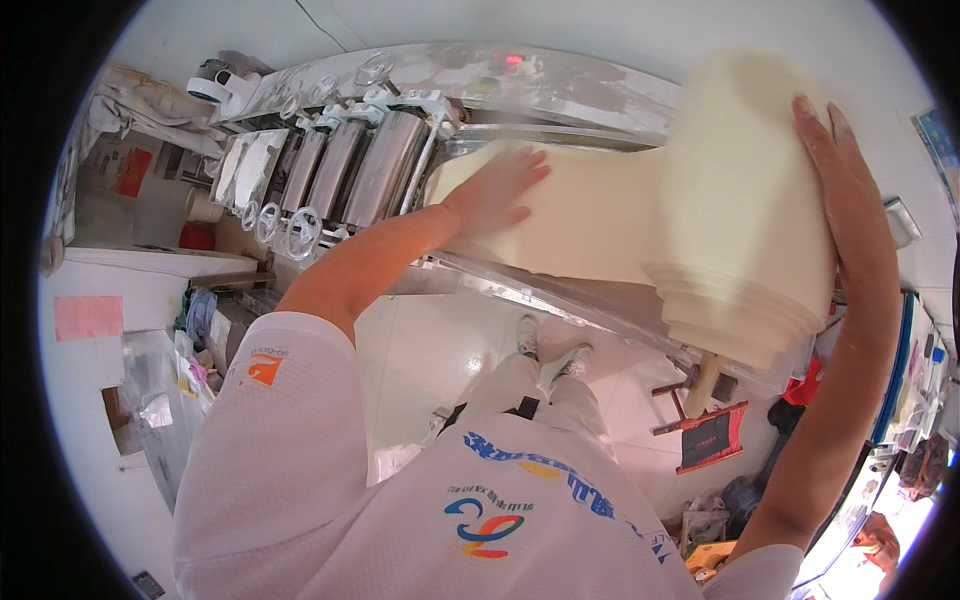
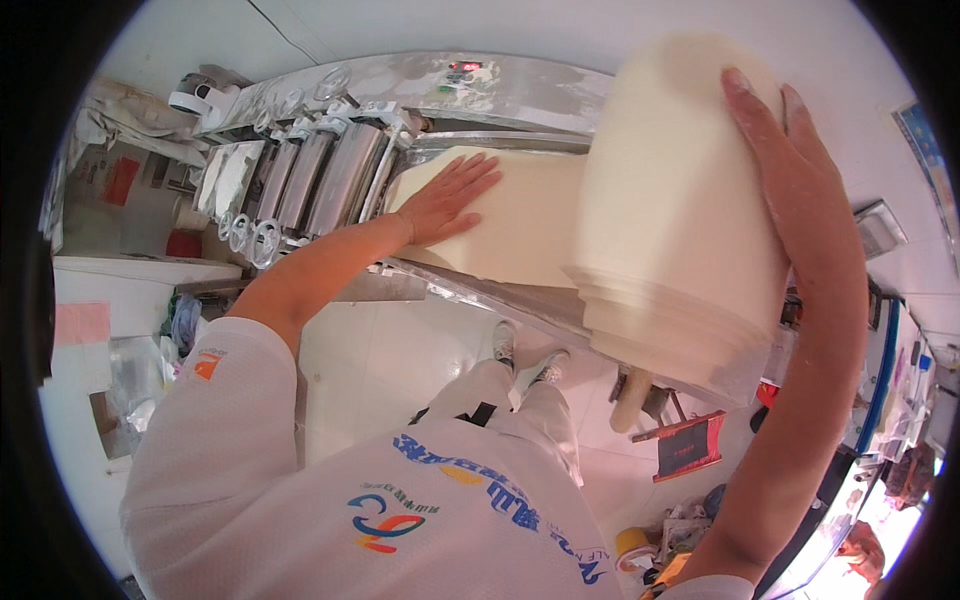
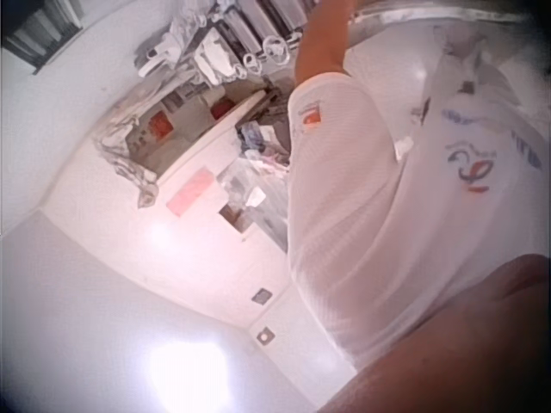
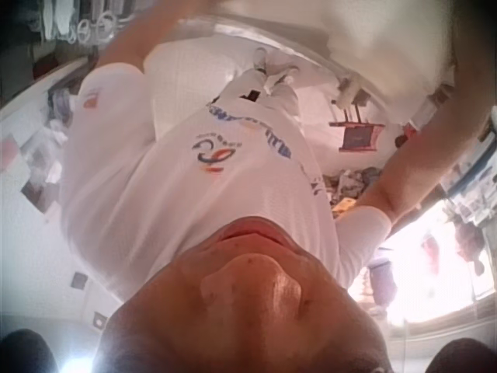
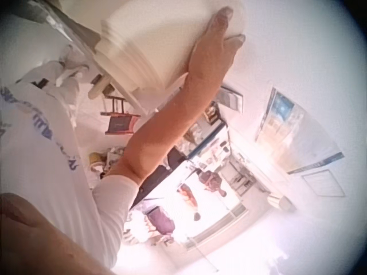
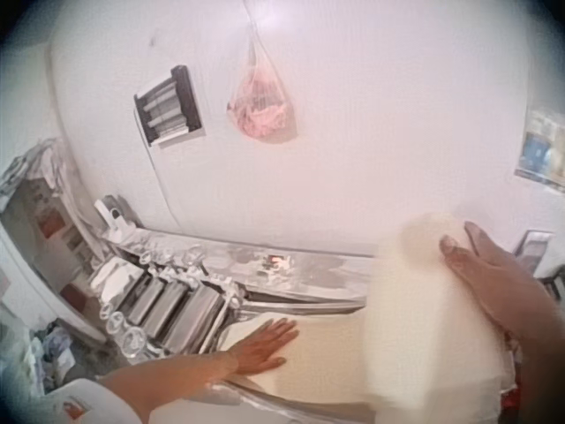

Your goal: The person operates a noodle-making machine by adjusting the thickness rollers with hand wheels and feeding a large roll of dough onto the intake conveyor.

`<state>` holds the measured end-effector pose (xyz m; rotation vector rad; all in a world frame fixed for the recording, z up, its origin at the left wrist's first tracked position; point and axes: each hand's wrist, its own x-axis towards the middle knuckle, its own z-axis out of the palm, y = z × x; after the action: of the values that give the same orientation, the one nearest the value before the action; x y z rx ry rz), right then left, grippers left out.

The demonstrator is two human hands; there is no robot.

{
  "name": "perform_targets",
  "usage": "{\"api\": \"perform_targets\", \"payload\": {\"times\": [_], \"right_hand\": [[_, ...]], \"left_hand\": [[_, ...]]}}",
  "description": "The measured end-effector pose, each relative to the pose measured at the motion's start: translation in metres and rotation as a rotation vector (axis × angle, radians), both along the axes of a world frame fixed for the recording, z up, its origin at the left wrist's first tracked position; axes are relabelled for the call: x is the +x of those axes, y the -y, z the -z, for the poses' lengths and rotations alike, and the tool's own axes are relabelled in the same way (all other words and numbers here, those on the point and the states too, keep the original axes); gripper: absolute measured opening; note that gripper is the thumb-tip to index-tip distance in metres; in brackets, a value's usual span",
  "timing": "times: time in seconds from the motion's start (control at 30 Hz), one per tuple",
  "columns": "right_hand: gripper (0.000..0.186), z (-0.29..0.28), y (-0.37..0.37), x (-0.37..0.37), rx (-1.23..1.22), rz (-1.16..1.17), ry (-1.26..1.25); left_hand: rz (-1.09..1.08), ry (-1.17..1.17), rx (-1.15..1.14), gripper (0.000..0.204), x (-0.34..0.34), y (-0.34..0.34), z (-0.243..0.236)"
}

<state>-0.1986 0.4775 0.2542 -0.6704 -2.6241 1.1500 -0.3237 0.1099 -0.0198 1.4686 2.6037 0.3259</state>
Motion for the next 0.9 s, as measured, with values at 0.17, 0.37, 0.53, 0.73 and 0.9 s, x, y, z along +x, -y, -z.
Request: {"api": "perform_targets", "payload": {"times": [0.17,0.37,0.53,0.73,0.9], "right_hand": [[0.112,-0.002,0.006,0.012,-0.044,-0.025,-0.010],[0.089,0.016,-0.019,0.020,-0.245,-0.105,-0.068],[0.102,0.018,-0.022,0.024,-0.187,-0.142,-0.097],[0.084,-0.010,-0.007,0.090,-0.190,-0.250,-0.235],[0.047,0.042,-0.028,0.151,-0.333,-0.132,-0.654]], "left_hand": [[-0.022,-0.028,-0.038,0.070,-0.003,0.040,0.011],[-0.246,-0.093,0.059,0.079,0.024,-0.010,0.024],[-0.250,-0.082,0.014,0.079,0.027,-0.020,0.036],[-0.274,0.016,0.230,0.076,0.008,-0.063,0.027],[-0.315,-0.197,-0.075,0.077,0.040,-0.086,0.058]]}}
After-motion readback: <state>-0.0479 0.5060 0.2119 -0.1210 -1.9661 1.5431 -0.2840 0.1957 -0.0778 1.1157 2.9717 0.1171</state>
